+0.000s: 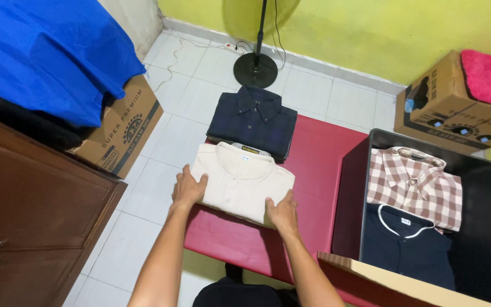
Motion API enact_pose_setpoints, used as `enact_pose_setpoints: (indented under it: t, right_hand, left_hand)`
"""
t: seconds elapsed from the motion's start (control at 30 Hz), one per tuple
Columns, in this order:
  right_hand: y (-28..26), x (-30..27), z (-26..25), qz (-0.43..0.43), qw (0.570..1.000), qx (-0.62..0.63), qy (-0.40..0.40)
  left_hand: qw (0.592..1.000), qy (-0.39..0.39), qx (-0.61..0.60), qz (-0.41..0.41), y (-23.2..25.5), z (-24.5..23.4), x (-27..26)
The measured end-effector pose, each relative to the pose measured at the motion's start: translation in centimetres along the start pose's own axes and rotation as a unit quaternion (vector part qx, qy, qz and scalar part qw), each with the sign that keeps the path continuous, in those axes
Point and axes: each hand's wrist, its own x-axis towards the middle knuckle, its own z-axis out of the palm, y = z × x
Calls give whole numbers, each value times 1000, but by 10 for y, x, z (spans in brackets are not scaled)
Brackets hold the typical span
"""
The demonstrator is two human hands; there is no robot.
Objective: The person folds a shirt on a red table, opens a drawer to retrieve a black bin, and then places several folded shirts into the bin one by one.
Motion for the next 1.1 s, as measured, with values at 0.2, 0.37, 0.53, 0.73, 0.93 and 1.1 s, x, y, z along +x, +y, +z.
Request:
enact_pose_setpoints:
  t: [0.2, 0.37, 0.53, 0.73, 0.93, 1.1]
  right_hand:
    - [0, 3, 15, 69, 997, 24, 8]
    - [-22, -5, -5, 143, 978, 149, -37]
    - [-21, 5, -27, 161, 898, 376, -160]
    - [-24, 22, -64, 64, 865, 460, -190]
    - [-4, 35, -160, -59, 859, 486, -151]
    - [53, 26, -259, -146, 864, 472, -99]
  left_hand:
    - [999, -31, 22, -3, -18, 5, 20]
    - [996, -69, -60, 0, -7, -2, 34]
    - [879, -257, -401, -33, 2, -22, 50]
    - [807, -331, -489, 16, 22, -49, 30]
    - [818, -342, -453, 92, 83, -63, -11]
    - [749, -422, -490, 140, 162, -33, -64]
